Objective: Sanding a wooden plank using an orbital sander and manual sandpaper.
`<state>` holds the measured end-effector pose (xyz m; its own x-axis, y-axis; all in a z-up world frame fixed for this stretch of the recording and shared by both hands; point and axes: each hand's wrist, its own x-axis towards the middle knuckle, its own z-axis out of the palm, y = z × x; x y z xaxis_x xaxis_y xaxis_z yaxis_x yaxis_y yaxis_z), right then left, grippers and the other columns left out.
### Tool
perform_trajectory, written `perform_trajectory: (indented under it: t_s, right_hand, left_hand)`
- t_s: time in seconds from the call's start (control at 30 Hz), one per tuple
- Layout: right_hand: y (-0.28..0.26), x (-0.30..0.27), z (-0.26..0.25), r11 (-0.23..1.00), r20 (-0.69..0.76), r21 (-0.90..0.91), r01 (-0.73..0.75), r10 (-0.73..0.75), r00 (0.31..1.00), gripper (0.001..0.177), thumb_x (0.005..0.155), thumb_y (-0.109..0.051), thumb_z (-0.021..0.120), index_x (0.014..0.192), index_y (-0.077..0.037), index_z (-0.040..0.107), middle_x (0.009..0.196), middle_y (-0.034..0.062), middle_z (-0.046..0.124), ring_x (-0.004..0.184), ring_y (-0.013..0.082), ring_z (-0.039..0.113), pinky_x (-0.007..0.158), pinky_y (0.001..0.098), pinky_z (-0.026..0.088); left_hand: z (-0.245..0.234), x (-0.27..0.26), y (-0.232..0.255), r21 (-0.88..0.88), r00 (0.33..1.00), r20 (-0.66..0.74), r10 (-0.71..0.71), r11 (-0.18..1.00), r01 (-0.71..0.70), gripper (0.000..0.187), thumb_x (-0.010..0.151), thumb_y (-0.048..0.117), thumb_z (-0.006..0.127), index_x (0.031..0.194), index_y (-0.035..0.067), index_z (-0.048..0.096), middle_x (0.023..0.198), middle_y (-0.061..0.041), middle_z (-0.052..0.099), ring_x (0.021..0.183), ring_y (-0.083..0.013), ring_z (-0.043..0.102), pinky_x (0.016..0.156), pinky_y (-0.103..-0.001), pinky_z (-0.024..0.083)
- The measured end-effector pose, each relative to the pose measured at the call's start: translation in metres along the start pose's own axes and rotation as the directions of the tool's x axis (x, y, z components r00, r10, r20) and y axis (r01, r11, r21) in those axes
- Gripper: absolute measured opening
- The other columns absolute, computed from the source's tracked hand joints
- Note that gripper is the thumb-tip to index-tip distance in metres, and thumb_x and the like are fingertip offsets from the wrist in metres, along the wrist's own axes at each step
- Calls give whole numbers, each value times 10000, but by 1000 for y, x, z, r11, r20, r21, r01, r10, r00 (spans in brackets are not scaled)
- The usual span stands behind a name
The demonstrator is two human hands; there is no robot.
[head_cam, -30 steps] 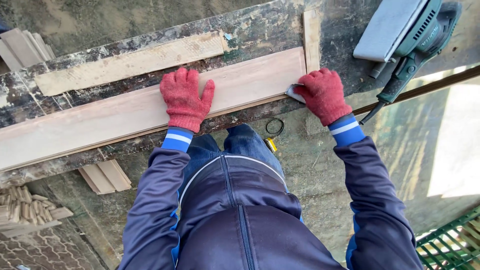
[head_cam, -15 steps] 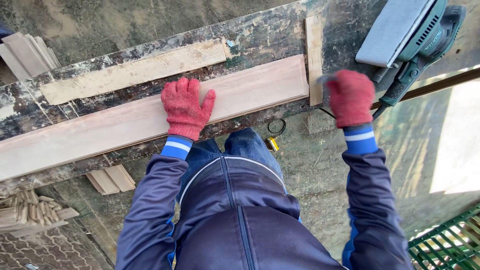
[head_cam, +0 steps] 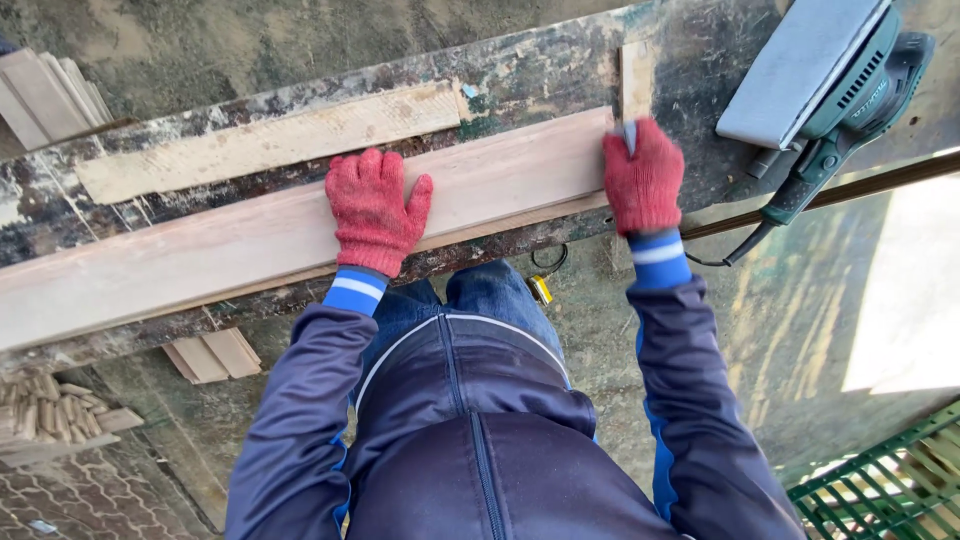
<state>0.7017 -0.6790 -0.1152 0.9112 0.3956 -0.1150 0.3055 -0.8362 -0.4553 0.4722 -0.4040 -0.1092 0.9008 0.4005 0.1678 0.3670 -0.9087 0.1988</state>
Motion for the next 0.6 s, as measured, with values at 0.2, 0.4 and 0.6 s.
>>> perform_trajectory:
  t_s: [0.2, 0.4, 0.6]
  right_hand:
    - [-10, 10, -3, 970, -86, -2, 245, -244, 966, 252, 975, -110, 777, 847, -107, 560, 740, 22, 571, 608, 176, 524, 585, 317, 487]
    - [-22, 12, 9, 930, -62, -257, 263, -287, 956, 145, 881, -130, 756, 888, -87, 618, 801, 82, 634, 607, 263, 599, 526, 368, 489]
    - [-20, 13, -11, 950, -86, -9, 314, -313, 946, 138, 922, -75, 761, 877, -87, 631, 757, 54, 609, 627, 203, 561, 590, 326, 487]
  left_hand:
    - [-19, 14, 10, -23, 1000, 10, 21, 1000, -21, 386, 903, 398, 724, 1035, 61, 591, 1106, -145, 550, 949, -361, 515, 943, -529, 423]
    - [-15, 11, 7, -6, 1000, 6, 13, 1000, -13, 422, 903, 408, 728, 1055, 36, 598, 1121, -173, 553, 959, -386, 513, 965, -575, 421]
    - [-16, 12, 8, -35, 1000, 8, -2, 999, 2, 437, 922, 422, 711, 1109, 41, 610, 1167, -165, 565, 985, -376, 518, 974, -561, 411]
